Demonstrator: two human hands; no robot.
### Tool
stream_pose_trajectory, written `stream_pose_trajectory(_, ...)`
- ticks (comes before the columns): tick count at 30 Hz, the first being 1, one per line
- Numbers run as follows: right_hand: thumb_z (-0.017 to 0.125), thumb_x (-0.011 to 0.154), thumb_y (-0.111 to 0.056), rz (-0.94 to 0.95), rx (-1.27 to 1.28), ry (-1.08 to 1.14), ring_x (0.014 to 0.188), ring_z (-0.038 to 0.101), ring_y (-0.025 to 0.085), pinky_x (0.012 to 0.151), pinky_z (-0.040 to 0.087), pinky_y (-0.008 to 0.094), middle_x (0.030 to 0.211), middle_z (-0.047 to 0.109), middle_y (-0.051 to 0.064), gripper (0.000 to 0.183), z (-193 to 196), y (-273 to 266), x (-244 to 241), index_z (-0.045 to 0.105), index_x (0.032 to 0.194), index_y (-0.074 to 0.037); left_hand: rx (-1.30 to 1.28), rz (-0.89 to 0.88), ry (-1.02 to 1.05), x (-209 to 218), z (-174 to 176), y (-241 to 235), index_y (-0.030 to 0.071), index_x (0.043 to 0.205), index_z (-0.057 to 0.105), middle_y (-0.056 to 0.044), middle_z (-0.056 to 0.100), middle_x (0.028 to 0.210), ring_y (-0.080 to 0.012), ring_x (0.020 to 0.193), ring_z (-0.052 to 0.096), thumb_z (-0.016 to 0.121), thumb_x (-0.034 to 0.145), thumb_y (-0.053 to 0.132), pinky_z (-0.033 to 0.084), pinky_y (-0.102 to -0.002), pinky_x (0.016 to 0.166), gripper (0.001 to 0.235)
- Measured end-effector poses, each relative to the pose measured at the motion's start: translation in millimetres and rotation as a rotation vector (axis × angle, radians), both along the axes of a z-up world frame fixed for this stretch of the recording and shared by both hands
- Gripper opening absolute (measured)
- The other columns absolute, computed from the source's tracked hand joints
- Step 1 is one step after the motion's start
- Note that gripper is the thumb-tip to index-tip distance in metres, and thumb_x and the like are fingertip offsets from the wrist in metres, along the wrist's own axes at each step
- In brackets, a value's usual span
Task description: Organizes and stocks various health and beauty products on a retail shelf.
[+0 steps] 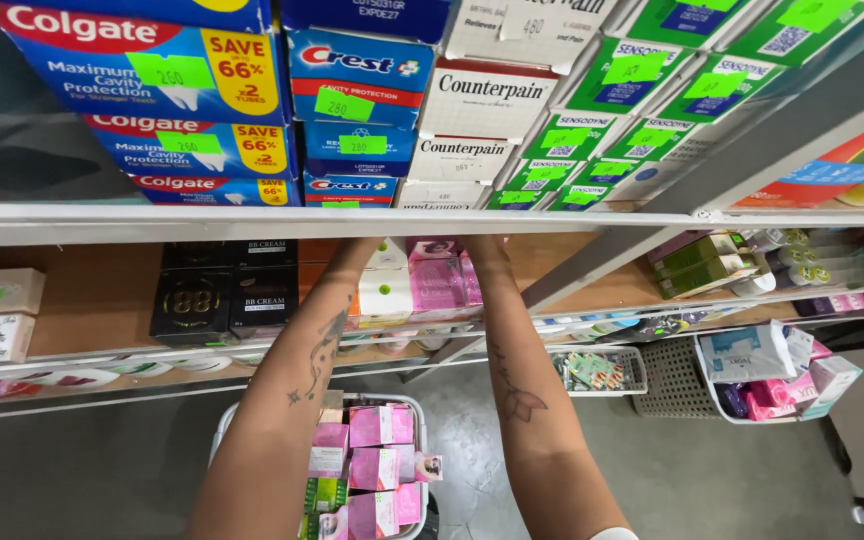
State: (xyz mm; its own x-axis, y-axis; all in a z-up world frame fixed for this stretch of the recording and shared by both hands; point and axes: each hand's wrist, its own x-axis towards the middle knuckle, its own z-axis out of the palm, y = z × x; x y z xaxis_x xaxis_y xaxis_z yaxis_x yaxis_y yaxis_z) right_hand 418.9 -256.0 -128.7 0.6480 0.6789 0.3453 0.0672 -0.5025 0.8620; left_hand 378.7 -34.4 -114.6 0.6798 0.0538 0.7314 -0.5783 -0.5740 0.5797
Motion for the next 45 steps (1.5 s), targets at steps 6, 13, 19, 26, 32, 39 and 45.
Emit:
stream_pose_trajectory(6, 0.057, 0.1, -0.027, -0.153, -0.508, -0.248, 0.129, 0.056, 0.03, 0.104, 0.048, 0.048, 0.145, 0.056, 0.017, 0.053, -3, -1, 10, 0.052, 0.146, -0.002, 0.001, 0.04, -0.023, -5, 6, 2, 0.004, 0.135, 0.062, -0.02, 0.065, 0.134, -0.0359, 0.123, 0.061, 0.064, 0.103, 0.021, 0.049, -0.047, 0.104, 0.037)
stream_pose_trajectory(13, 0.037, 0.106, -0.043, -0.303, -0.982, -0.346, 0.142, 0.042, 0.034, 0.115, 0.036, 0.049, 0.158, 0.041, 0.019, 0.063, -2, -8, 14, 0.04, 0.154, -0.001, -0.004, 0.075, 0.011, 0, -7, 0, 0.005, 0.13, 0.067, -0.018, 0.069, 0.127, -0.0351, 0.117, 0.066, 0.067, 0.102, 0.02, 0.052, -0.046, 0.099, 0.032)
stream_pose_trajectory(19, 0.036, 0.106, -0.039, -0.357, -0.953, -0.272, 0.141, 0.041, 0.034, 0.115, 0.035, 0.046, 0.156, 0.042, 0.019, 0.061, -4, -11, 13, 0.041, 0.154, -0.001, 0.126, 0.158, 0.101, 7, -26, -4, 0.007, 0.125, 0.07, -0.017, 0.071, 0.12, -0.0354, 0.109, 0.068, 0.07, 0.098, 0.027, 0.053, -0.047, 0.093, 0.033)
stream_pose_trajectory(26, 0.035, 0.106, -0.035, -0.417, -0.911, -0.182, 0.141, 0.04, 0.034, 0.115, 0.033, 0.042, 0.155, 0.042, 0.02, 0.058, -10, -11, 14, 0.041, 0.153, -0.001, -0.022, 0.076, -0.019, 1, -14, -2, 0.004, 0.123, 0.069, -0.017, 0.071, 0.115, -0.0331, 0.106, 0.069, 0.075, 0.095, 0.018, 0.056, -0.043, 0.089, 0.031)
stream_pose_trajectory(32, 0.041, 0.104, -0.029, -0.062, 0.067, 0.15, 0.133, 0.05, 0.033, 0.108, 0.041, 0.041, 0.146, 0.052, 0.02, 0.052, -88, -34, 56, 0.048, 0.147, -0.002, -0.091, 0.006, -0.023, -1, -17, 11, 0.005, 0.122, 0.068, -0.014, 0.072, 0.116, -0.0298, 0.109, 0.07, 0.074, 0.098, 0.013, 0.058, -0.042, 0.092, 0.026)
stream_pose_trajectory(39, 0.048, 0.104, -0.022, -0.026, -0.265, -0.12, 0.122, 0.06, 0.026, 0.102, 0.051, 0.043, 0.138, 0.06, 0.015, 0.04, -106, -55, 57, 0.059, 0.139, -0.006, -0.085, -0.022, 0.064, -3, -21, 10, 0.002, 0.119, 0.068, -0.02, 0.071, 0.115, -0.0363, 0.108, 0.068, 0.067, 0.097, 0.01, 0.055, -0.045, 0.089, 0.024)
stream_pose_trajectory(45, 0.06, 0.096, 0.0, 0.479, 2.117, 0.486, 0.103, 0.068, 0.024, 0.086, 0.059, 0.038, 0.124, 0.062, 0.014, 0.024, 91, 45, -169, 0.065, 0.119, 0.004, 0.006, 0.186, 0.126, -74, -16, 13, -0.001, 0.108, 0.07, -0.027, 0.069, 0.105, -0.047, 0.1, 0.062, 0.066, 0.092, 0.011, 0.051, -0.051, 0.085, 0.02)
